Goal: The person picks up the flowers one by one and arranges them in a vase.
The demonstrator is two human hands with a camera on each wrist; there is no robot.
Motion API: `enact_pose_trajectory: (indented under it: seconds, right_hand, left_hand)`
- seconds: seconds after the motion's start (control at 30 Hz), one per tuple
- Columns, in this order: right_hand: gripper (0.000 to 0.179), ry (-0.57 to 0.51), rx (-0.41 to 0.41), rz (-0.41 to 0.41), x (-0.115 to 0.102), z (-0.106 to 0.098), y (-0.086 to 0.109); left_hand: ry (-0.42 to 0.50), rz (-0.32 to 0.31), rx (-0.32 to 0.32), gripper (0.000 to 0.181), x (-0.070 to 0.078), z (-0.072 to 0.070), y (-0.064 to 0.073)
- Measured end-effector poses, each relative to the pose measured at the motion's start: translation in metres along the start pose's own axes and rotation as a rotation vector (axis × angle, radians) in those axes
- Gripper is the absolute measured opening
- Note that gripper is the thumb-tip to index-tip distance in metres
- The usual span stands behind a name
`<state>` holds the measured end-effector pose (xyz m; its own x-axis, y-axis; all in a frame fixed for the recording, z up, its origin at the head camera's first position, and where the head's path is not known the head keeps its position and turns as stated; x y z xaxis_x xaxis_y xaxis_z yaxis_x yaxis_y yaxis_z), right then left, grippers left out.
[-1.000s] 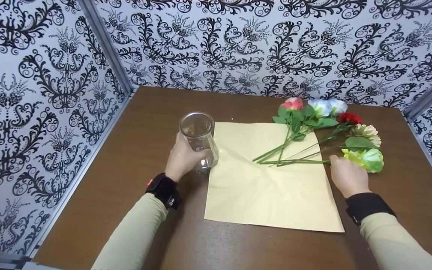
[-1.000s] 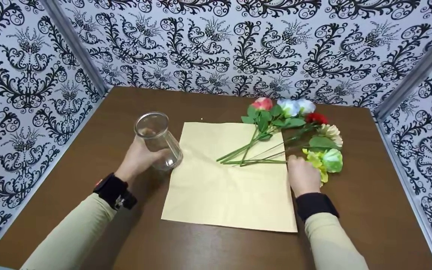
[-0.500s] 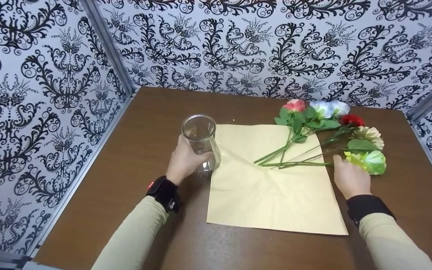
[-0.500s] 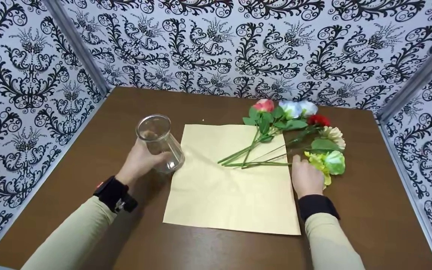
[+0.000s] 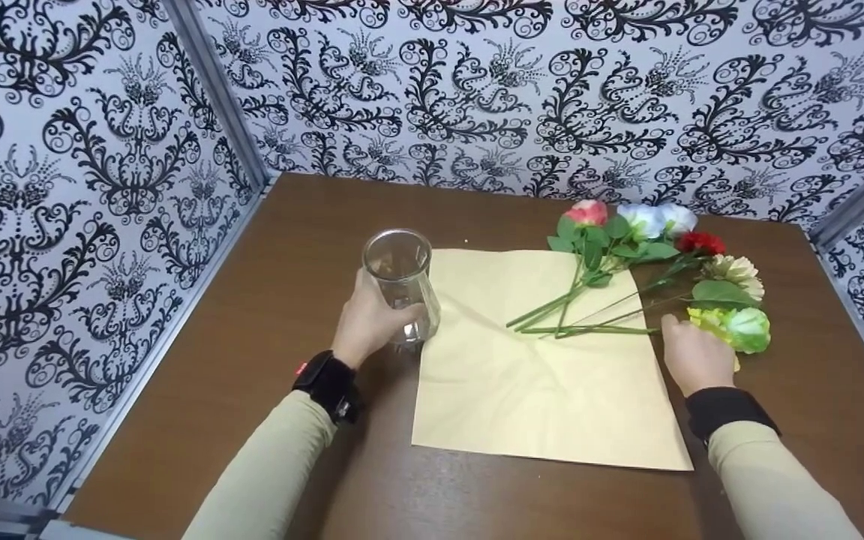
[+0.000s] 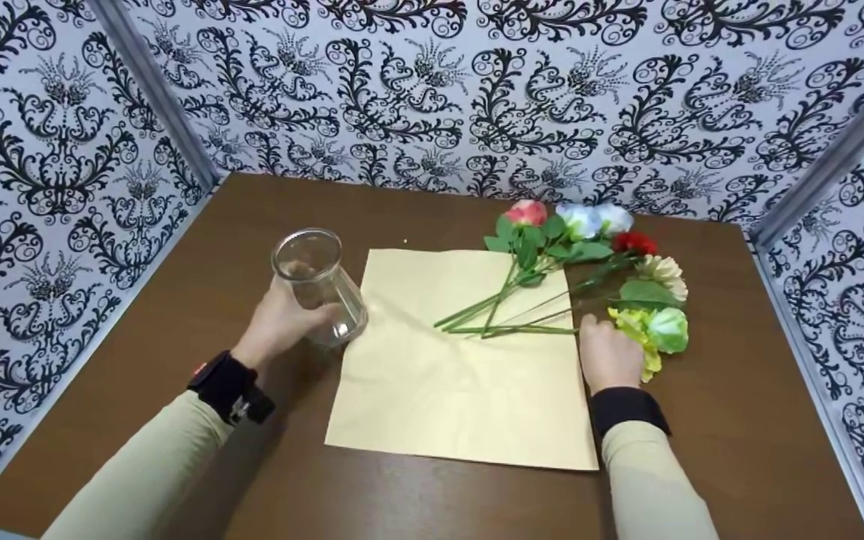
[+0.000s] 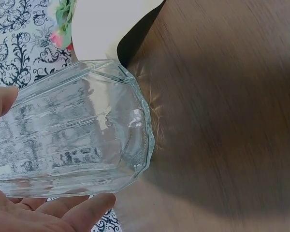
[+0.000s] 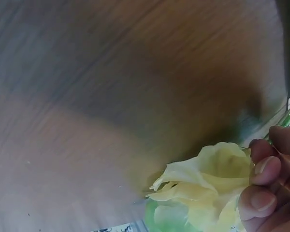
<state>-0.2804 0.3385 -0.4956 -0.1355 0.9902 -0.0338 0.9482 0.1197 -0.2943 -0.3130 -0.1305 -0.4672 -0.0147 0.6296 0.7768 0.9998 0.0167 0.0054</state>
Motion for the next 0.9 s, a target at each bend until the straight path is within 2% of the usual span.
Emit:
enact_pose_trajectory:
  seconds: [0.17, 0.23, 0.5, 0.7, 0.9]
  right_hand:
    - [0.007, 0.003, -0.044, 0.018, -0.001, 0.003, 0.000]
    - [0.006, 0.003, -0.033, 0.011, -0.002, 0.001, 0.000]
    - [0.007, -0.013, 0.048, 0.020, 0.000, -0.010, 0.002]
    - [0.005, -0.043, 0.160, 0.014, -0.002, -0.019, 0.002]
    - [0.013, -0.069, 0.234, 0.041, -0.002, -0.027, 0.002]
  left_hand:
    - [-0.006, 0.000, -0.007, 0.103, 0.000, 0.000, -0.001]
    - [-0.007, 0.000, -0.010, 0.103, 0.000, 0.000, -0.001]
    - [0.005, -0.017, -0.016, 0.106, -0.001, 0.000, 0.000]
    - [0.015, -0.023, -0.007, 0.103, -0.002, -0.001, 0.000]
    - [0.015, -0.017, -0.002, 0.103, -0.002, -0.001, 0.001]
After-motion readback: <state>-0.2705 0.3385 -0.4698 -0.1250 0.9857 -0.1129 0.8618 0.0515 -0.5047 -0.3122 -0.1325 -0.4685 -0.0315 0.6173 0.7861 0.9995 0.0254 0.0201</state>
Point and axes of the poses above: each hand's wrist, its own y-axis away from the middle knuckle, its own z-axis out of the palm, x = y × z, the point moved 6 cm from there along -y, towards the middle knuckle, and after that the axes turned 3 degrees about -x, right-handed, at the moved point
